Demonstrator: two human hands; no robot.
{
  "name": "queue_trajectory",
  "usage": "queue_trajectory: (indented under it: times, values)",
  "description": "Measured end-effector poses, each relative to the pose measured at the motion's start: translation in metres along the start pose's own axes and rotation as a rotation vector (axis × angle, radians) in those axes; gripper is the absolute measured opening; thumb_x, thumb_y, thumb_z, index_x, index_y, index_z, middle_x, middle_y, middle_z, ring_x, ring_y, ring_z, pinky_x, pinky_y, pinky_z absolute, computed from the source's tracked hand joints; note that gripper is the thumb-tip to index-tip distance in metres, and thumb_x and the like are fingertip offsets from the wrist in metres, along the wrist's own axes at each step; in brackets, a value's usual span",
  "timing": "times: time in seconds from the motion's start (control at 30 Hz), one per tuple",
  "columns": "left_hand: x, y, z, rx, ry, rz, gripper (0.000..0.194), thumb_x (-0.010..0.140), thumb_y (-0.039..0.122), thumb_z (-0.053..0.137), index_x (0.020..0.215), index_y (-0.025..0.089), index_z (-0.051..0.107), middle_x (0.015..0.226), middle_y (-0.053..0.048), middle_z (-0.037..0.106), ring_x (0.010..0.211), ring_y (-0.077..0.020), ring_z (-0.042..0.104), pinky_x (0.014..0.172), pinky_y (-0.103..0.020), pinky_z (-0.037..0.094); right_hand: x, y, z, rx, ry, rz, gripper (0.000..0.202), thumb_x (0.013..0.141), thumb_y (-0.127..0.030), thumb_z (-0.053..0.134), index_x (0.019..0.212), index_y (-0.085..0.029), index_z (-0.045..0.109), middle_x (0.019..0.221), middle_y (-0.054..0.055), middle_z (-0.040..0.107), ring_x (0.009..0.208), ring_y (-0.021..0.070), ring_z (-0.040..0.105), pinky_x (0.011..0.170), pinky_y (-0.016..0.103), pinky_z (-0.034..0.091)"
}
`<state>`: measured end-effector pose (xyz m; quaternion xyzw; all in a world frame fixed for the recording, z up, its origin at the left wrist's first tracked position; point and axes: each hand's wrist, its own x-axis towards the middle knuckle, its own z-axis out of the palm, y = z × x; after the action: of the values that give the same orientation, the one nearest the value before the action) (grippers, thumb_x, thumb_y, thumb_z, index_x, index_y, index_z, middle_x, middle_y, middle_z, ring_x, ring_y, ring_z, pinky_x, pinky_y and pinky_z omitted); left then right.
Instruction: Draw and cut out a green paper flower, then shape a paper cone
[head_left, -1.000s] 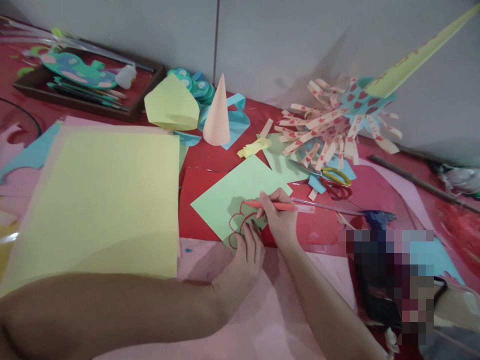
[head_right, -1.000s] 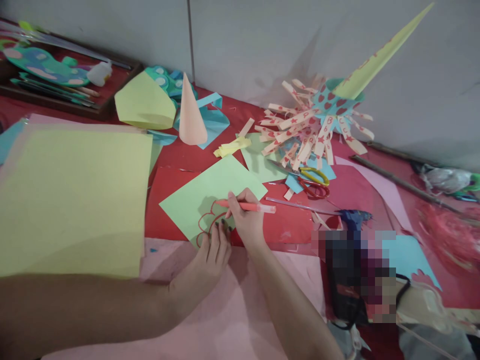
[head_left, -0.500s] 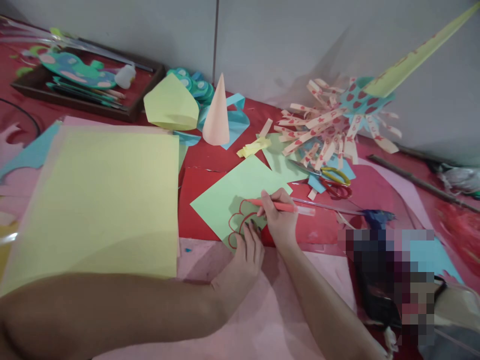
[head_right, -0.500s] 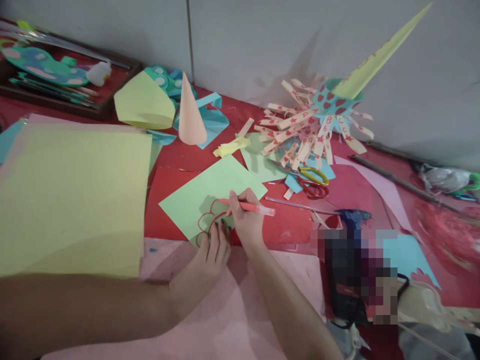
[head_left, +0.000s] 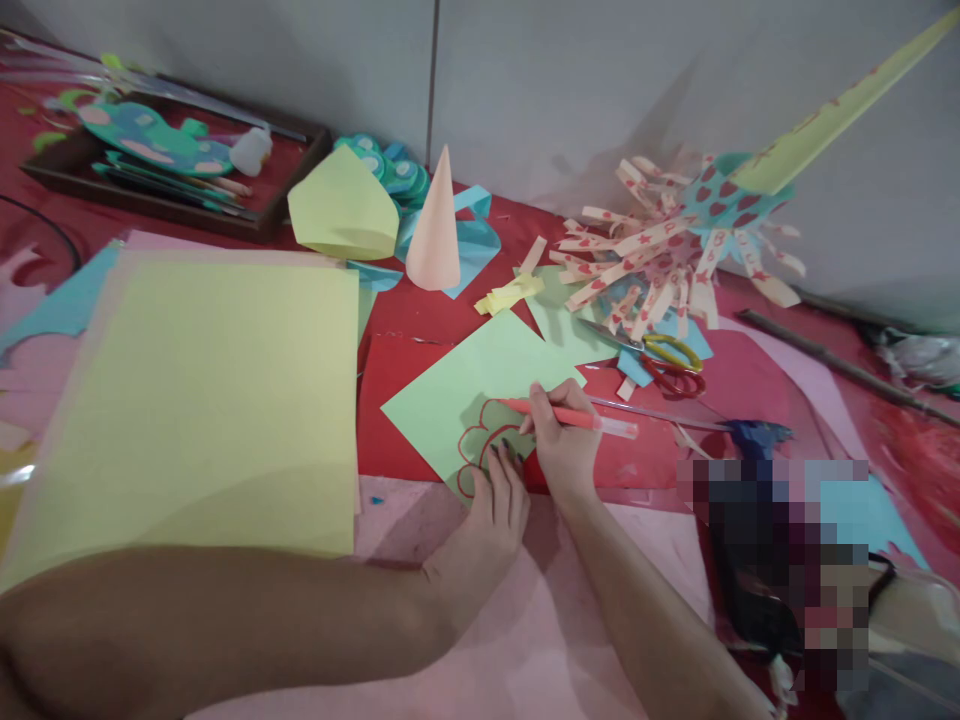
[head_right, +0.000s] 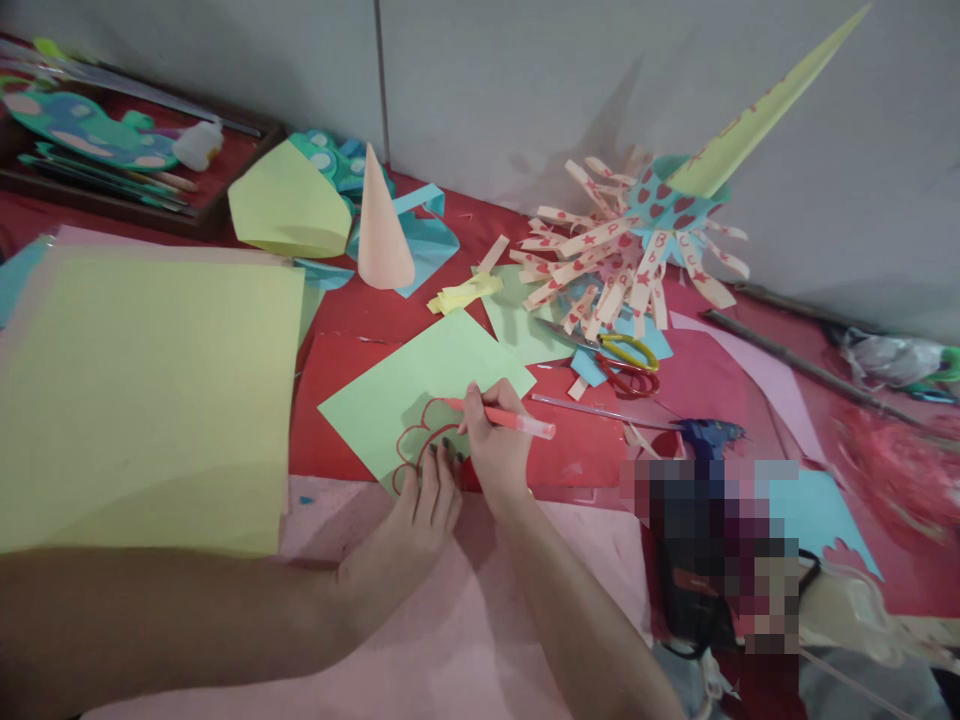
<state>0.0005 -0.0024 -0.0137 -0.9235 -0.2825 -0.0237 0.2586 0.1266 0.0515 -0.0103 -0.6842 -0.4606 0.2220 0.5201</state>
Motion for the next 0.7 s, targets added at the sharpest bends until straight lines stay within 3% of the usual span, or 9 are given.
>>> queue_trajectory:
  times: [0.7]
  values:
    - [0.0002, 0.0006, -0.0006, 0.033, -0.007, -0.004, 0.043, 0.082, 0.018, 0.037, 0.115, 0.006, 0.061, 0.117, -0.018, 0.063, 0.106, -0.0262, 0.061, 0.085, -0.038, 0.049, -0.0022, 0.0007, -0.0016, -0.035, 0.085, -0.004, 0.032, 0.083, -0.031, 0.052, 0.058, -0.024, 0.034, 0.038, -0.008, 0.041, 0.035, 0.0093, 0.042, 0.043, 0.024, 0.035]
